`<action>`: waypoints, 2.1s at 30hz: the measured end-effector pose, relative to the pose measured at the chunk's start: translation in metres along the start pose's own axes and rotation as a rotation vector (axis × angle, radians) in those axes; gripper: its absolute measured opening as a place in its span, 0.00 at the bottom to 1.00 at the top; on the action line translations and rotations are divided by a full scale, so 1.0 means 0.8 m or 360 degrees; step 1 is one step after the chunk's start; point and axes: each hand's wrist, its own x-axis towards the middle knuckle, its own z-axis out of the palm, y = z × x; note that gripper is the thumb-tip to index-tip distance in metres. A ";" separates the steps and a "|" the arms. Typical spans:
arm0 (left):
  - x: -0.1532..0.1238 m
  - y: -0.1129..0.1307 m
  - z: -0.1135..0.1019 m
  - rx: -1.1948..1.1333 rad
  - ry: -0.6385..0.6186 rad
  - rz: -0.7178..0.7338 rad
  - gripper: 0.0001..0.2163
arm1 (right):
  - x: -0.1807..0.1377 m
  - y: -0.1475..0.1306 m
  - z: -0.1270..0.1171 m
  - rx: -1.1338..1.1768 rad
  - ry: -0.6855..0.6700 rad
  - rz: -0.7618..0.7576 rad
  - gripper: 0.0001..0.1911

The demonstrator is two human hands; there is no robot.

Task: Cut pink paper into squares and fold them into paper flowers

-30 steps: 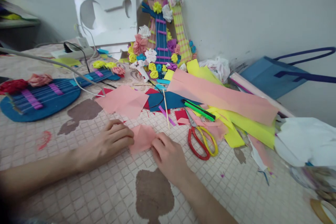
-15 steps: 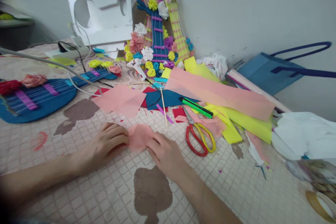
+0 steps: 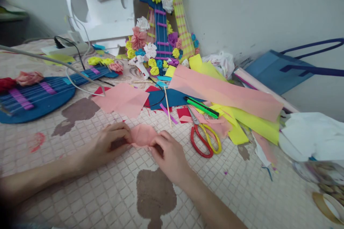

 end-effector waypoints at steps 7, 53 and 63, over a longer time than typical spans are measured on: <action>0.001 0.004 0.000 -0.0038 0.0033 -0.0040 0.03 | 0.002 -0.004 0.005 -0.0103 0.0076 0.0045 0.06; 0.007 0.008 0.009 0.0201 0.0017 -0.0141 0.06 | 0.005 -0.002 0.019 -0.0391 0.0109 0.0130 0.05; 0.010 0.007 0.010 0.0189 0.0019 -0.0140 0.07 | 0.006 -0.002 0.019 -0.0430 0.0129 0.0127 0.05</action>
